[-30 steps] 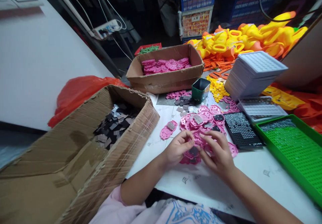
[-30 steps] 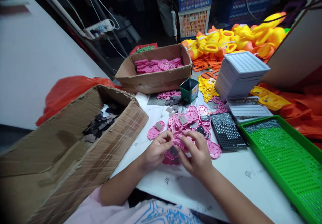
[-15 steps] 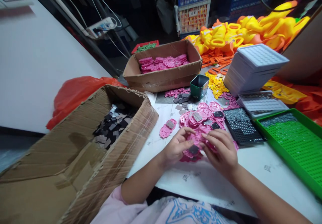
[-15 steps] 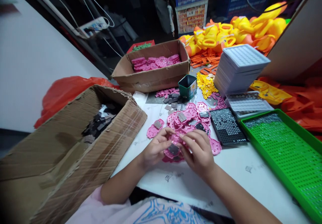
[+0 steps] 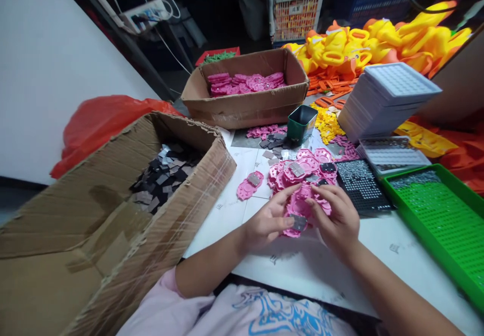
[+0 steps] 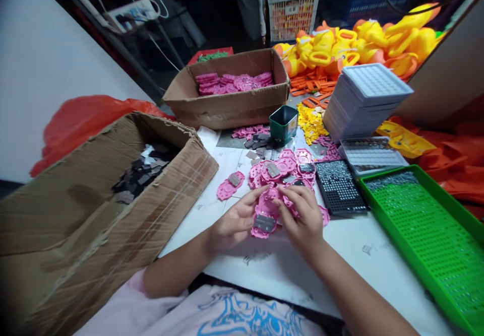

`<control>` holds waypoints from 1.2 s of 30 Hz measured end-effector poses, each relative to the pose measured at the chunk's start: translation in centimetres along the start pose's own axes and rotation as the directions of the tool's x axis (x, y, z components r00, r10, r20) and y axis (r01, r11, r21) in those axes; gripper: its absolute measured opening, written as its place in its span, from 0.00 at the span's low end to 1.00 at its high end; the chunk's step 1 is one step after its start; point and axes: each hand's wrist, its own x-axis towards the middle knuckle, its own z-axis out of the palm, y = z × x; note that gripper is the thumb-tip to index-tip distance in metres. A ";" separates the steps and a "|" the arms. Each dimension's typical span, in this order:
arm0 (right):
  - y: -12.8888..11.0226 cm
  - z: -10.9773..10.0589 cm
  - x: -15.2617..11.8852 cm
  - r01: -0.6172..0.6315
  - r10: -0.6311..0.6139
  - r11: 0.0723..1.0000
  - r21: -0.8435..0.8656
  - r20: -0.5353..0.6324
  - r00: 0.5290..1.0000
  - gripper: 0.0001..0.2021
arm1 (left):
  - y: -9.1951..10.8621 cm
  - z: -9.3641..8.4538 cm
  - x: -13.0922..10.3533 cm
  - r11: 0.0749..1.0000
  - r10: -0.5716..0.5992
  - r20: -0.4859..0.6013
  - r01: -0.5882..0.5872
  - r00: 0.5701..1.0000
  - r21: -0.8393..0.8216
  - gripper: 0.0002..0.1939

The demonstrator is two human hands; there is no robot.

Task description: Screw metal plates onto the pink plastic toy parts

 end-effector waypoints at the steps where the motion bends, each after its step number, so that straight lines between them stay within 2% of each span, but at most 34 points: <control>1: 0.0 0.0 0.0 -0.007 0.007 1.000 -0.002 -0.002 1.000 0.15 | -0.1 0.0 0.0 1.000 0.005 -0.006 -0.005 1.000 -0.001 0.30; 4: 0.1 0.0 0.0 0.000 0.001 1.000 -0.009 0.012 1.000 0.13 | -0.2 0.1 0.1 1.000 0.006 -0.079 -0.006 0.997 0.003 0.27; 8: -0.1 -0.3 0.2 0.089 -0.088 0.996 -0.024 0.041 0.995 0.12 | -0.5 0.5 0.3 1.000 0.016 -0.201 -0.020 0.980 -0.018 0.20; 18: -0.6 -0.2 0.3 0.166 -0.163 0.986 -0.026 0.093 0.982 0.12 | -2.5 0.4 1.5 0.979 0.195 -0.407 -0.153 0.892 0.132 0.21; 21: -0.9 -0.3 0.5 0.185 -0.182 0.982 -0.028 0.079 0.980 0.13 | -2.9 0.4 1.4 0.966 0.247 -0.421 -0.186 0.873 0.181 0.19; 28: -1.4 -0.6 0.4 0.223 -0.222 0.975 -0.025 0.038 0.974 0.14 | -3.0 0.6 0.8 0.912 0.305 -0.393 -0.146 0.868 0.384 0.18; 36: -1.5 -0.5 0.4 0.219 -0.217 0.976 -0.011 0.075 0.973 0.13 | -2.6 0.4 0.5 0.914 0.263 -0.363 -0.111 0.894 0.389 0.18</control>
